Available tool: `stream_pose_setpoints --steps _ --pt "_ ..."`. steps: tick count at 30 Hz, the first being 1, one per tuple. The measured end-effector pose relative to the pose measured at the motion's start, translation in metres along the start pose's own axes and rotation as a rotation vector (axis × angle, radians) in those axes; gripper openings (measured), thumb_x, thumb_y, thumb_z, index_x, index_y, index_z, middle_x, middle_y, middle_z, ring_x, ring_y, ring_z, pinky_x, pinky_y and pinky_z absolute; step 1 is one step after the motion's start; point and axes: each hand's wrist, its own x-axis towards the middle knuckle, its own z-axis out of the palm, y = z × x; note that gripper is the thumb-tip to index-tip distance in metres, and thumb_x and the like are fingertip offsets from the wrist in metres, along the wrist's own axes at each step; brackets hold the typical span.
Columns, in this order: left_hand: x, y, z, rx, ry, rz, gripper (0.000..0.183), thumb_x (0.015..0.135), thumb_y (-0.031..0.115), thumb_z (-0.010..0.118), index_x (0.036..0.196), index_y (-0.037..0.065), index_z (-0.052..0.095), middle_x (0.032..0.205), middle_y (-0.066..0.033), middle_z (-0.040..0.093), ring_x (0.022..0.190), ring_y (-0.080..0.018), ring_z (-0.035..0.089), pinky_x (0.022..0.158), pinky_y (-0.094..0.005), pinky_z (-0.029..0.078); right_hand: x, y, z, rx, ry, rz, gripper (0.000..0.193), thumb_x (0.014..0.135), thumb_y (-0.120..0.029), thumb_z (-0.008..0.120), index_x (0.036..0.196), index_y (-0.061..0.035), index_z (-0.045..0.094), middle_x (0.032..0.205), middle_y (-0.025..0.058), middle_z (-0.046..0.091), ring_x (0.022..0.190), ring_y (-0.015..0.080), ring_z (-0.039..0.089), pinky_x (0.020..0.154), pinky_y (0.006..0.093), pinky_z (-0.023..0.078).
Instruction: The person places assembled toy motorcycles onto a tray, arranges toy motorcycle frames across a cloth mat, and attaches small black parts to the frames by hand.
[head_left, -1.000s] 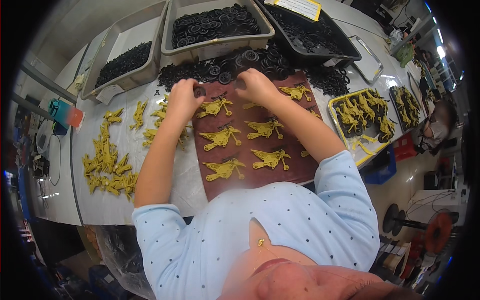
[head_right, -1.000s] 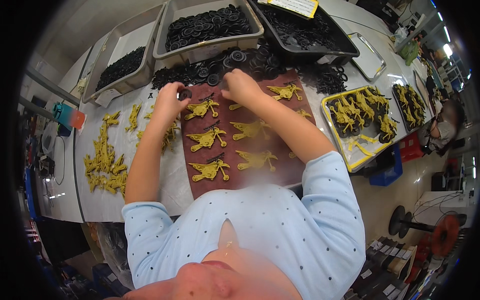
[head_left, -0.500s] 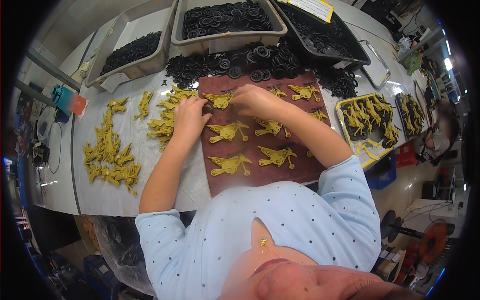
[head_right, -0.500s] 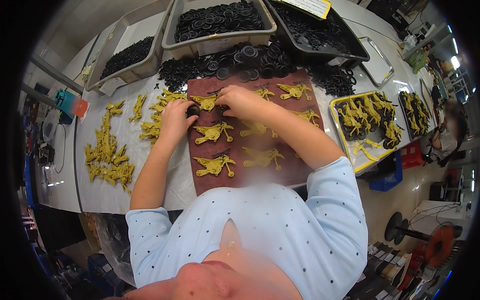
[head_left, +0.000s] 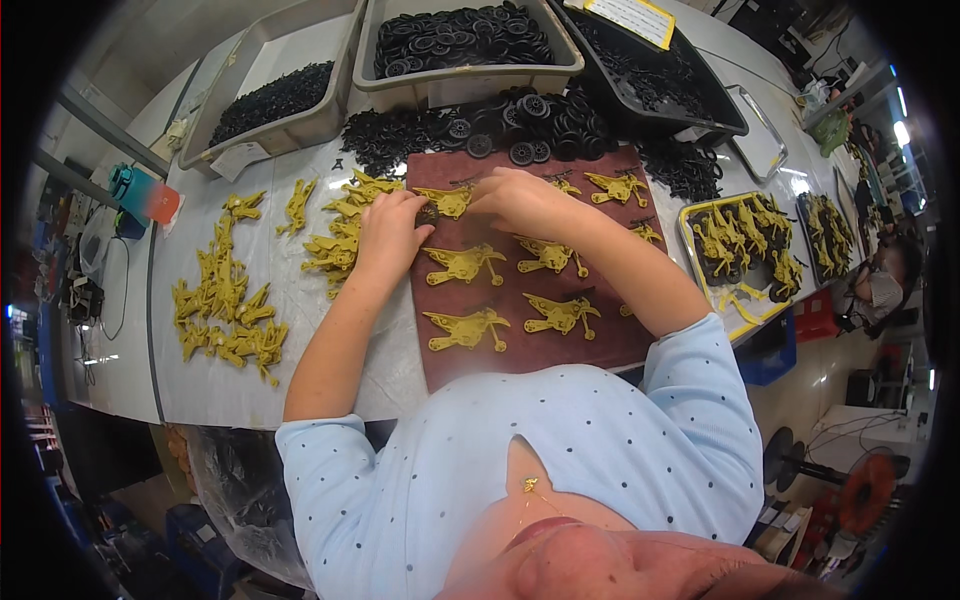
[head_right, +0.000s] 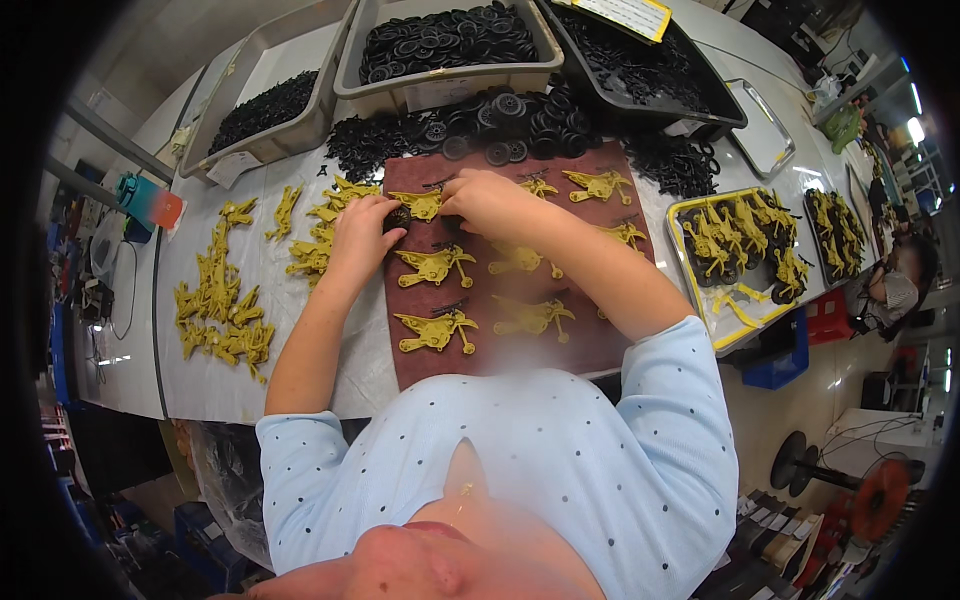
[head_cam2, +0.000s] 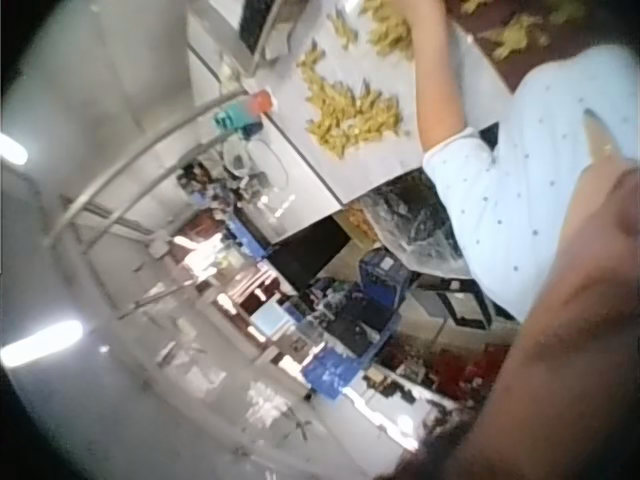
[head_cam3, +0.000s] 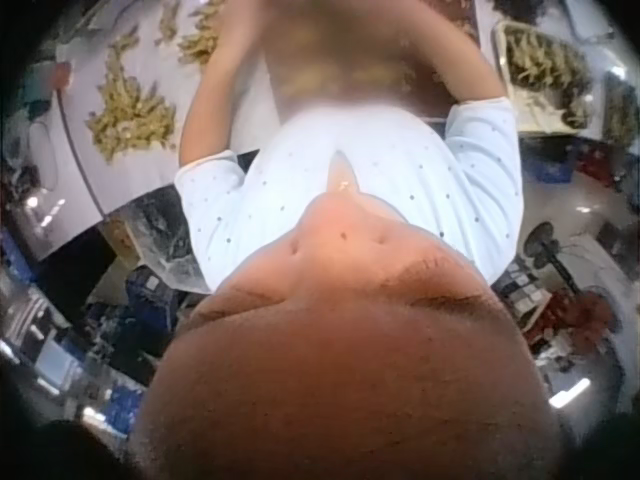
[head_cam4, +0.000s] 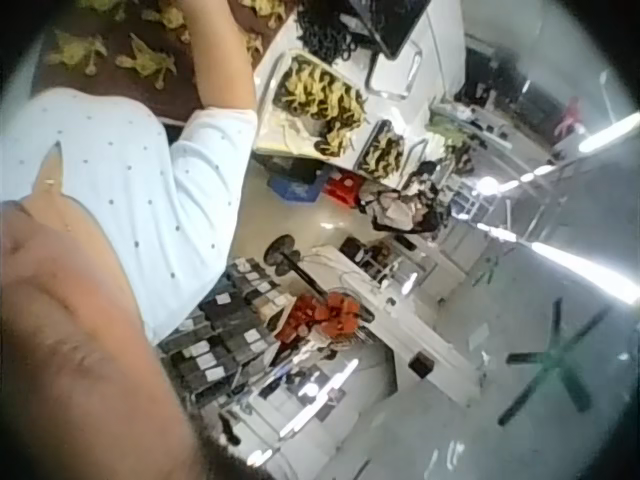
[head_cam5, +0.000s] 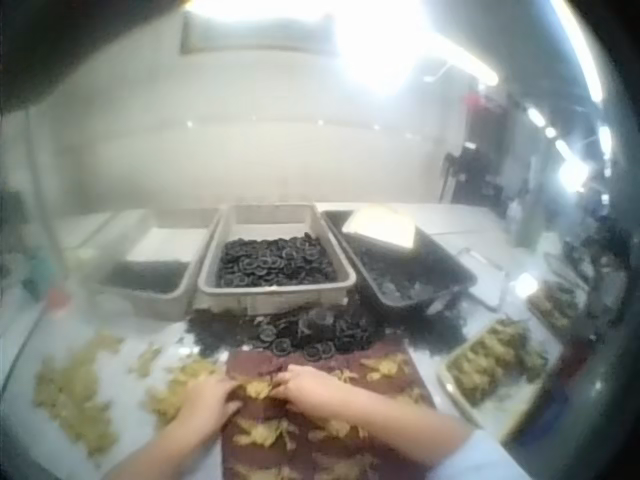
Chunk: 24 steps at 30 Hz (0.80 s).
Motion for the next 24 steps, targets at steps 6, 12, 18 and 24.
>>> stream_pose_setpoints --steps 6,12,18,24 --pt "0.000 0.002 -0.001 0.047 0.021 0.006 0.040 0.067 0.014 0.076 0.106 0.006 0.066 0.105 -0.0069 0.063 0.101 -0.0264 0.056 0.088 -0.0383 0.042 0.006 -0.001 0.000 -0.084 -0.004 -0.028 0.031 0.067 -0.011 0.073 0.097 -0.0084 0.069 0.101 0.0051 0.063 0.099 0.0246 0.056 0.085 0.0356 0.046" --pt "-0.002 -0.002 -0.002 0.047 0.041 -0.017 0.040 0.068 0.017 0.076 0.106 0.006 0.066 0.104 -0.0074 0.064 0.101 -0.0266 0.056 0.087 -0.0389 0.042 -0.001 0.002 0.005 -0.116 0.030 0.022 0.030 0.067 -0.017 0.074 0.097 -0.0100 0.070 0.095 0.0048 0.062 0.097 0.0250 0.056 0.083 0.0360 0.046" --pt "0.001 0.001 -0.002 0.031 0.020 -0.009 0.039 0.069 0.018 0.076 0.104 0.006 0.067 0.103 -0.0077 0.064 0.100 -0.0272 0.056 0.086 -0.0394 0.043 -0.003 0.007 0.012 -0.009 0.055 0.069 0.030 0.070 -0.014 0.072 0.100 -0.0136 0.069 0.093 0.0059 0.060 0.095 0.0266 0.054 0.085 0.0373 0.044" --pt "0.005 0.005 -0.005 0.090 -0.040 -0.032 0.038 0.068 0.018 0.076 0.103 0.006 0.068 0.101 -0.0080 0.065 0.098 -0.0279 0.056 0.085 -0.0396 0.043 -0.003 0.003 0.010 0.009 0.039 0.107 0.030 0.070 -0.013 0.071 0.100 -0.0126 0.069 0.093 0.0077 0.059 0.095 0.0281 0.054 0.085 0.0381 0.044"
